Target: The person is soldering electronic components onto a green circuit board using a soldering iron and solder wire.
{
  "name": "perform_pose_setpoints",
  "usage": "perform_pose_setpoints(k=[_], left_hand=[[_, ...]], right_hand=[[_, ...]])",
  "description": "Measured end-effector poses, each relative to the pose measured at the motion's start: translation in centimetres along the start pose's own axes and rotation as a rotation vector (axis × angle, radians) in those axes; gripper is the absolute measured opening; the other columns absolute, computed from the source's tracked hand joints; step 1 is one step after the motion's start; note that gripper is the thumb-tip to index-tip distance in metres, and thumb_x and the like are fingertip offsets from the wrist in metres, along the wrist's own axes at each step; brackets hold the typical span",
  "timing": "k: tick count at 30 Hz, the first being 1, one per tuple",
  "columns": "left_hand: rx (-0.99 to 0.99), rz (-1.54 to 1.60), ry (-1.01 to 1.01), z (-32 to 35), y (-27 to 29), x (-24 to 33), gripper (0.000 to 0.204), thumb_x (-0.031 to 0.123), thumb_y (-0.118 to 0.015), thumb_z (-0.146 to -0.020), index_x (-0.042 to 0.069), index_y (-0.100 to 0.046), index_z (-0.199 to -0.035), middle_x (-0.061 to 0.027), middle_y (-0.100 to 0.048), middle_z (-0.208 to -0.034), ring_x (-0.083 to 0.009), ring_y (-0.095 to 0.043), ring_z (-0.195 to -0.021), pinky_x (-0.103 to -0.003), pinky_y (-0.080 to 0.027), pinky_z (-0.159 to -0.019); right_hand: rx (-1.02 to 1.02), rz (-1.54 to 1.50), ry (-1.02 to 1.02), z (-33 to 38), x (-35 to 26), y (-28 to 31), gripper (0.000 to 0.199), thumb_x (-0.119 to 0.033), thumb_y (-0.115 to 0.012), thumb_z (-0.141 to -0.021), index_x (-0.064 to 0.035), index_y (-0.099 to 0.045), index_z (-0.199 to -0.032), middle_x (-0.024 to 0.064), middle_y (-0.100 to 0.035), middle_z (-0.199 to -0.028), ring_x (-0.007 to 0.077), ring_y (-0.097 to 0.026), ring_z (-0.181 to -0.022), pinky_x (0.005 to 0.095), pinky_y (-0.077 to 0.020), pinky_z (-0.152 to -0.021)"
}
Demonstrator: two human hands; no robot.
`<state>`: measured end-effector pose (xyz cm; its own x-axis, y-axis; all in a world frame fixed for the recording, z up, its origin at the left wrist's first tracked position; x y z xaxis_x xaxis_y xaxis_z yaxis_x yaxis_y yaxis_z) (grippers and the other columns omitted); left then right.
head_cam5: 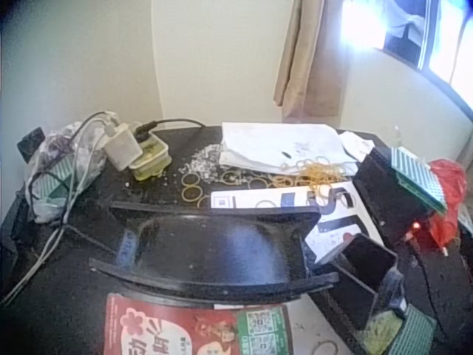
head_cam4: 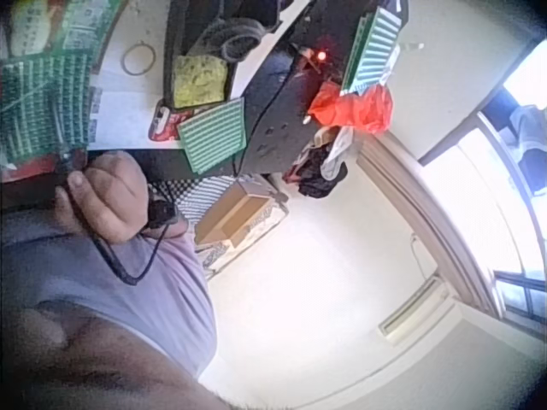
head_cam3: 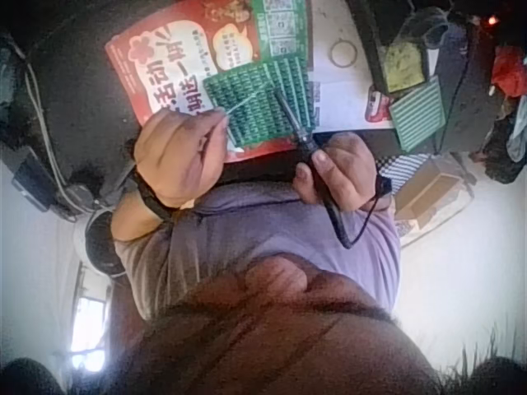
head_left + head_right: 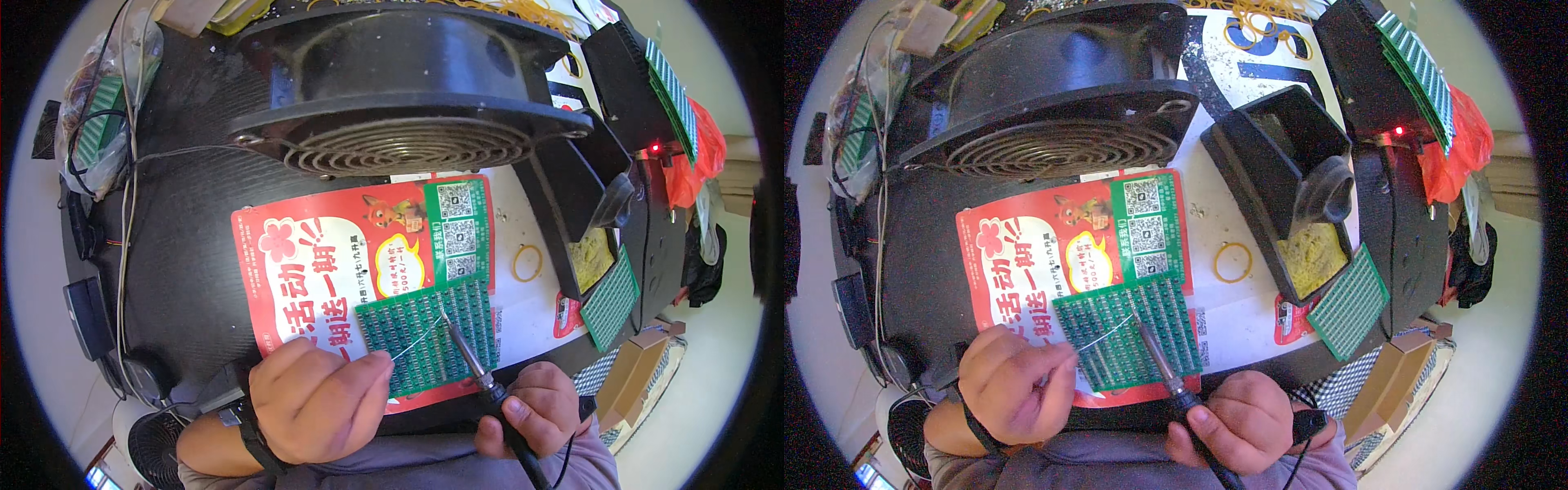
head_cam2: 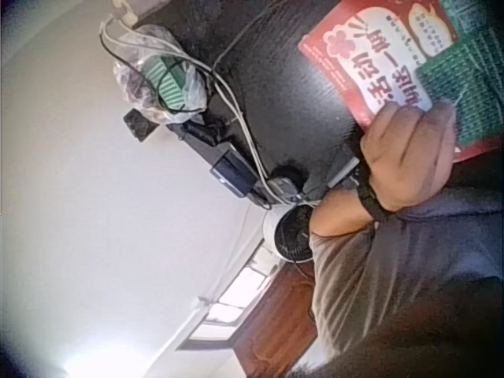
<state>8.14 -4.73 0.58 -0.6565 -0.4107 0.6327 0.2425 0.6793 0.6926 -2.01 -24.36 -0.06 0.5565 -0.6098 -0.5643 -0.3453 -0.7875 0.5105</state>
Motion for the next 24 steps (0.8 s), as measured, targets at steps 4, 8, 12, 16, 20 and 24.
perform_pose_setpoints(k=[4, 8, 12, 16, 20, 24], left_hand=[[-0.047, -0.019, 0.015, -0.13, 0.05, 0.07, 0.022, -0.004, -0.073, -0.064, 0.001, -0.065, -0.084, -0.0059, -0.058, -0.062, -0.0201, -0.051, -0.047, -0.031, -0.039, -0.046], [-0.036, -0.002, 0.024, 0.00, -0.11, -0.02, 0.022, -0.003, -0.074, -0.065, 0.002, -0.065, -0.085, -0.0053, -0.058, -0.062, -0.0200, -0.051, -0.047, -0.031, -0.039, -0.046], [-0.028, 0.001, 0.023, -0.01, -0.28, 0.08, 0.022, -0.002, -0.075, -0.065, 0.002, -0.065, -0.085, -0.0044, -0.058, -0.061, -0.0190, -0.051, -0.047, -0.030, -0.038, -0.046], [-0.034, -0.003, 0.019, -0.03, -0.33, 0.10, 0.022, -0.002, -0.075, -0.066, 0.002, -0.066, -0.085, -0.0040, -0.058, -0.061, -0.0179, -0.051, -0.047, -0.030, -0.038, -0.046], [-0.010, -0.003, -0.052, 0.13, -0.59, -0.27, 0.025, 0.000, -0.077, -0.063, -0.002, -0.068, -0.086, -0.0020, -0.057, -0.060, -0.0138, -0.050, -0.047, -0.026, -0.036, -0.043], [-0.022, 0.000, -0.055, 0.26, -0.69, -0.18, 0.026, -0.001, -0.077, -0.062, -0.002, -0.068, -0.087, -0.0018, -0.057, -0.060, -0.0142, -0.049, -0.046, -0.026, -0.036, -0.044]], right_hand=[[0.009, 0.008, -0.003, -0.21, 0.06, -0.14, 0.027, -0.009, -0.076, -0.065, 0.0000, -0.062, -0.086, 0.0039, -0.055, -0.065, 0.0153, -0.051, -0.052, 0.0253, -0.0393, -0.042], [-0.005, -0.005, -0.007, -0.14, -0.08, 0.07, 0.027, -0.009, -0.076, -0.065, -0.0001, -0.062, -0.086, 0.0031, -0.055, -0.064, 0.0152, -0.051, -0.052, 0.0255, -0.0398, -0.043], [0.030, 0.022, -0.003, -0.09, -0.12, -0.17, 0.027, -0.010, -0.076, -0.065, -0.0006, -0.062, -0.085, 0.0028, -0.055, -0.063, 0.0151, -0.050, -0.051, 0.0256, -0.0397, -0.043], [0.051, 0.019, 0.000, 0.01, -0.20, -0.18, 0.027, -0.011, -0.076, -0.064, -0.0013, -0.061, -0.084, 0.0026, -0.054, -0.061, 0.0151, -0.050, -0.051, 0.0256, -0.0393, -0.042], [0.039, 0.025, 0.006, -0.05, -0.28, -0.04, 0.026, -0.011, -0.076, -0.064, -0.0016, -0.061, -0.084, 0.0023, -0.053, -0.060, 0.0152, -0.049, -0.050, 0.0257, -0.0388, -0.042], [0.043, 0.020, 0.010, 0.04, -0.32, -0.03, 0.027, -0.011, -0.076, -0.064, -0.0017, -0.061, -0.084, 0.0022, -0.053, -0.060, 0.0148, -0.049, -0.050, 0.0258, -0.0381, -0.041]])
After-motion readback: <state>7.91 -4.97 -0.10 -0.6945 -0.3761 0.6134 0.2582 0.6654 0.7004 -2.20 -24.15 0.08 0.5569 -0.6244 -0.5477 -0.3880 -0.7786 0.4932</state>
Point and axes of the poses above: each hand's wrist, its own z-axis away from the middle knuckle, its own y-axis out of the back of the hand, x = y × z, the point moved 4 cm from there along -z, towards the middle knuckle
